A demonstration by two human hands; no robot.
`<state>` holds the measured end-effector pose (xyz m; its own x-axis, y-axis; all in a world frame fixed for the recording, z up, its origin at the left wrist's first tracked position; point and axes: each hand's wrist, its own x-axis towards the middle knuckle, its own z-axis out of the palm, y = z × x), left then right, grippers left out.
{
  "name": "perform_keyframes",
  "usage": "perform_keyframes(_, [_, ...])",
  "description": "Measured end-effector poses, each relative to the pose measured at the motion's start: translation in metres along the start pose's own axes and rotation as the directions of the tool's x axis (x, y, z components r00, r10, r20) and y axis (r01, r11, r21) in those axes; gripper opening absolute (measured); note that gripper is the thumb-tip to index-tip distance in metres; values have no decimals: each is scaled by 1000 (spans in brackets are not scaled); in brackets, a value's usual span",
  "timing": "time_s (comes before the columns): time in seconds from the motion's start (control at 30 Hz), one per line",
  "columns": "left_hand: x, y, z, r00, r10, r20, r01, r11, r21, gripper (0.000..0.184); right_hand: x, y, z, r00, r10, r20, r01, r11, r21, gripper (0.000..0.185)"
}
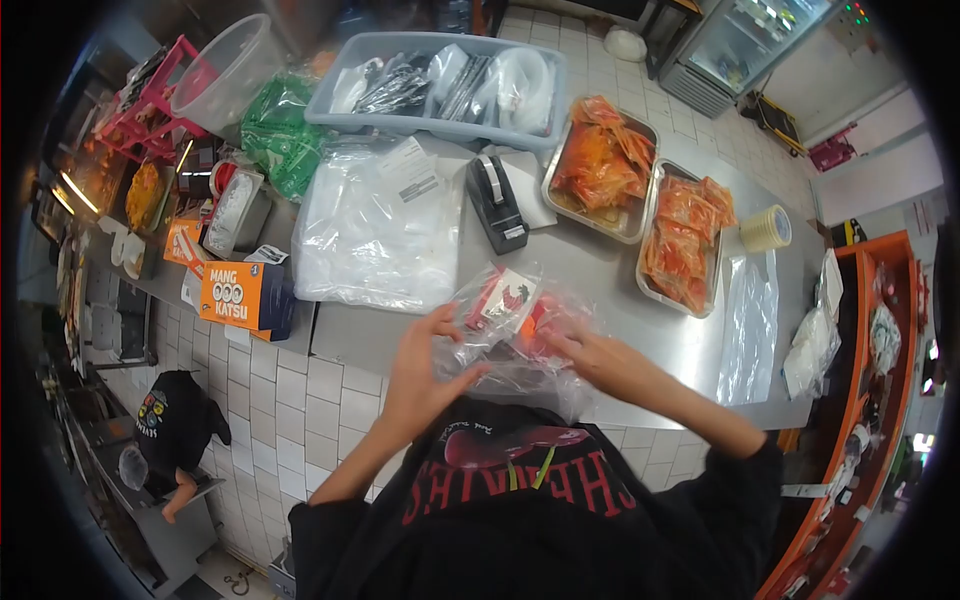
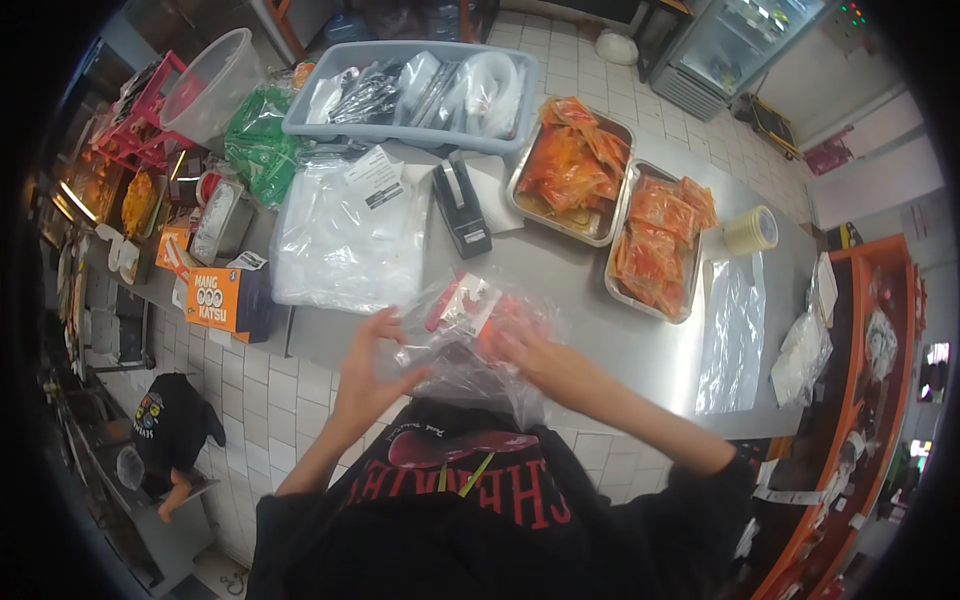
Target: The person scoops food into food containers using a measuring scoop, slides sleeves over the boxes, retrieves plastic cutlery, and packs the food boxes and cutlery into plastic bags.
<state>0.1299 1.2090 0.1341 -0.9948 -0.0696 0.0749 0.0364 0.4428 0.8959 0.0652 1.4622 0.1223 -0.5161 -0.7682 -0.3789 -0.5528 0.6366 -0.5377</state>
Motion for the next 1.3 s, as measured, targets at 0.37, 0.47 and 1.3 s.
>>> perform_keyframes(0.37, [72,42,-31,937,-80,339,263,801,-537,19,-101,-33,-107,958,-184,-219,105,939,-326,32])
perform_keyframes(0.47, [66,85,-36,969,128,211,-16,885,-466,25,-120,-80,-133,851,-62,-522,-127,939,-318,19])
perform_keyframes(1.3, [42,-57,110,787,308,535,-314,946,-82,36,-60,9,59,838,347,-421,194,531,825,37])
